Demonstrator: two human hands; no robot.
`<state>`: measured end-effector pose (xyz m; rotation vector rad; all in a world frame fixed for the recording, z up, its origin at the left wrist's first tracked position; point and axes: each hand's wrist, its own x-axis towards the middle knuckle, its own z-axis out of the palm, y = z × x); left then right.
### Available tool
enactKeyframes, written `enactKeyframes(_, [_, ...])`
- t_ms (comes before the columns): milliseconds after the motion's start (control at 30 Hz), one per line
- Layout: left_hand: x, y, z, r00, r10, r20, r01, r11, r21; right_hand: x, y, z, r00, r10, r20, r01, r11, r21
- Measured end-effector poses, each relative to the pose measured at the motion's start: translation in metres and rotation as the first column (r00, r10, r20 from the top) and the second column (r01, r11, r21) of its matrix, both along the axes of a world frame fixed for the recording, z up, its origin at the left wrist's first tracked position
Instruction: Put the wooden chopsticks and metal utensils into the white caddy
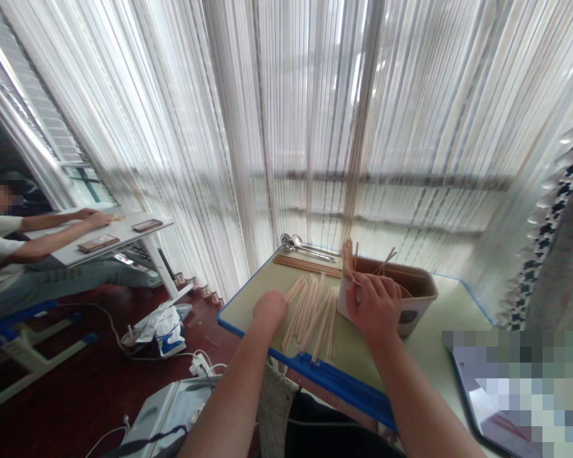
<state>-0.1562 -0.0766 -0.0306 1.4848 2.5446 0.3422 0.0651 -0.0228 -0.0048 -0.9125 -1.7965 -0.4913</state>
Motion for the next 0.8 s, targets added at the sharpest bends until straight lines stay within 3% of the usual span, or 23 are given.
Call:
enactKeyframes(233, [0.001,-0.003,-0.009,1.000,-0.008,0.030,0.001,0.975,0.222,0.001,0.000,0.001,0.999,0.010,-0.049,-0.005,0.997,0.083])
enactKeyframes(333, [0.006,-0.007,-0.009,0.998,-0.006,0.058,-0.016,0.931,0.364,0.003,-0.001,-0.001,0.991,0.132,0.021,-0.134,0.979,0.151])
enactKeyframes(433, [0.015,-0.011,-0.011,0.988,-0.077,0.134,-0.012,0.825,0.564,0.002,-0.006,-0.002,0.935,0.297,0.194,-0.327,0.934,0.145])
enactKeyframes(533, [0.034,-0.015,-0.015,0.947,-0.218,0.234,-0.025,0.680,0.733,-0.002,-0.010,0.000,0.897,0.361,0.256,-0.389,0.919,0.069])
enactKeyframes(633, [0.060,-0.017,-0.015,0.901,-0.363,0.238,0.010,0.566,0.824,-0.003,-0.011,0.002,0.915,0.360,0.183,-0.369,0.929,0.017])
enactKeyframes(800, [0.099,-0.012,0.003,0.833,-0.552,-0.032,0.273,0.362,0.891,0.001,-0.011,0.004,0.905,0.417,-0.088,-0.416,0.909,0.021])
